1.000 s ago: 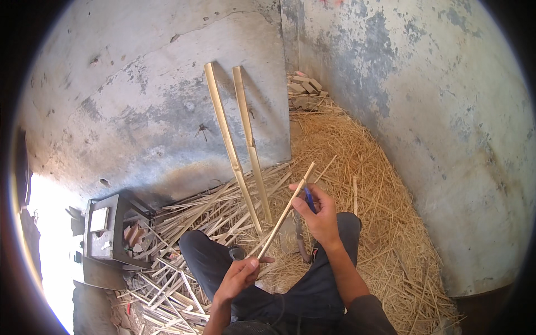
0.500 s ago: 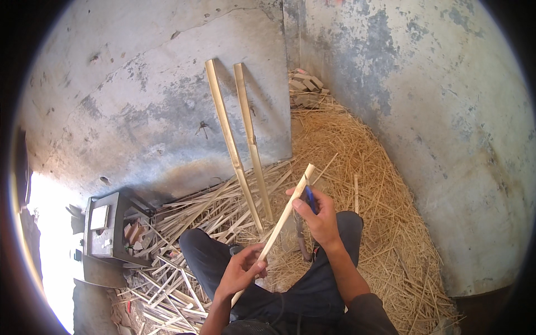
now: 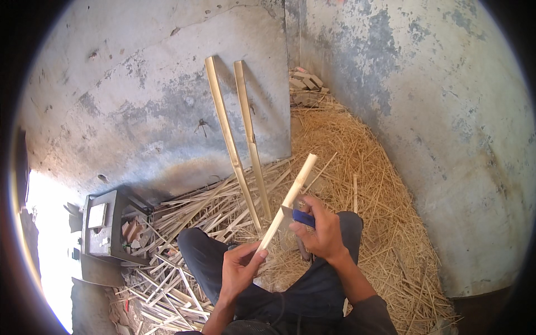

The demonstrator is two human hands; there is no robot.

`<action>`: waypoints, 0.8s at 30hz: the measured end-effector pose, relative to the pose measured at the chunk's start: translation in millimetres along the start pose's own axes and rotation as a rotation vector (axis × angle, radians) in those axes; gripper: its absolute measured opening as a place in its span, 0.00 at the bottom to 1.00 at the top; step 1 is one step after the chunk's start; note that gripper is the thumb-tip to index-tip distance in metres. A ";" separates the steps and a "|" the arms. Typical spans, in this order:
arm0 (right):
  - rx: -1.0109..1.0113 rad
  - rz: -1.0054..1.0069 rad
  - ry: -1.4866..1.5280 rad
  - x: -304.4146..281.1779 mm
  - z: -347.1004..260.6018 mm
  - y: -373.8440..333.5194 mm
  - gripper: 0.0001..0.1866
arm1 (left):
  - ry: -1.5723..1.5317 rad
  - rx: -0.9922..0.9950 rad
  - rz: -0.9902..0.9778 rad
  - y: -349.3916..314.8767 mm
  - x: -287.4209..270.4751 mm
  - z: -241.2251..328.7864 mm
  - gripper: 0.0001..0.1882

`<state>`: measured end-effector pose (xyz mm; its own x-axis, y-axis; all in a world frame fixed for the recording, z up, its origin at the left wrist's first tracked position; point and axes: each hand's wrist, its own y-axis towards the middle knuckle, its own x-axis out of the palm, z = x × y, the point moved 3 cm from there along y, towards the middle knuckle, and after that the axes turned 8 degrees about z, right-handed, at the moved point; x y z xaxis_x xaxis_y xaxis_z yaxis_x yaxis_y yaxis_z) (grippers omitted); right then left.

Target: The person sits on the floor and uses a large knife to shave and smooth a long bamboo stick. They repeatedly strike the bamboo to remove the outer layer and then use a smaller knife to refine the surface. The person works on the bamboo stick continuously, occasionally adjusting their grip.

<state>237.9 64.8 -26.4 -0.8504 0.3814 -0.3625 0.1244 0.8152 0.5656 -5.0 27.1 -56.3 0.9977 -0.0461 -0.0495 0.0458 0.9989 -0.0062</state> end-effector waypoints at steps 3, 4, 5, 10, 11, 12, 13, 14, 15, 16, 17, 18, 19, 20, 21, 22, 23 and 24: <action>-0.057 -0.020 -0.002 4.9 0.1 -3.6 0.30 | -0.013 -0.011 0.021 2.6 -0.6 3.5 0.16; -0.073 -0.023 0.000 6.9 -1.2 -3.2 0.29 | -0.009 0.007 -0.001 3.3 -0.3 4.3 0.16; -0.002 -0.048 0.042 6.6 -3.1 -2.6 0.29 | -0.006 0.024 -0.022 3.8 0.0 4.9 0.16; 0.232 0.031 0.392 8.4 6.9 -6.3 0.30 | -0.171 -0.213 -0.301 3.2 -4.5 4.6 0.23; 0.246 0.059 0.419 8.2 8.1 -6.2 0.30 | -0.185 -0.207 -0.318 2.4 -3.4 5.7 0.25; 0.261 0.086 0.446 8.1 8.4 -5.1 0.31 | -0.199 -0.201 -0.336 1.7 -2.6 6.8 0.28; 0.275 0.114 0.472 7.8 8.8 -4.6 0.32 | -0.194 -0.219 -0.339 1.0 -2.2 7.3 0.28; 0.262 0.137 0.483 7.8 7.8 -4.4 0.32 | -0.188 -0.237 -0.342 0.3 -1.9 7.8 0.28; 0.249 0.160 0.494 7.9 6.2 -4.2 0.33 | -0.183 -0.254 -0.346 -0.1 -1.5 7.8 0.28; 0.236 0.183 0.505 7.9 4.4 -3.8 0.34 | -0.197 -0.263 -0.348 -0.4 -0.8 7.2 0.28; 0.222 0.193 0.488 7.9 2.6 -3.1 0.35 | -0.211 -0.273 -0.351 -0.9 0.0 5.9 0.28; 0.208 0.203 0.471 7.8 0.5 -1.9 0.36 | -0.224 -0.282 -0.354 -1.2 0.5 4.7 0.29; 0.194 0.213 0.454 7.5 -1.4 -0.9 0.37 | -0.228 -0.281 -0.358 -1.2 0.5 3.7 0.29; 0.180 0.216 0.430 7.1 -3.4 0.0 0.37 | -0.231 -0.280 -0.362 -1.1 0.5 2.8 0.29; 0.167 0.220 0.406 6.7 -5.4 0.9 0.38 | -0.234 -0.279 -0.365 -1.1 0.4 2.5 0.29; 0.153 0.223 0.380 6.4 -6.8 1.5 0.38 | -0.236 -0.281 -0.370 -1.0 0.5 2.7 0.29; 0.132 0.236 0.361 6.7 -7.4 1.8 0.38 | -0.237 -0.283 -0.374 -0.8 0.5 3.1 0.29; 0.111 0.248 0.342 7.3 -7.5 2.0 0.38 | -0.238 -0.285 -0.378 -0.8 0.5 3.4 0.29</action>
<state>228.1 65.9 -22.3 -0.9057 0.4208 0.0510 0.3848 0.7658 0.5153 -4.3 26.3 -53.0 0.8993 -0.3676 0.2368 0.4223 0.8707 -0.2522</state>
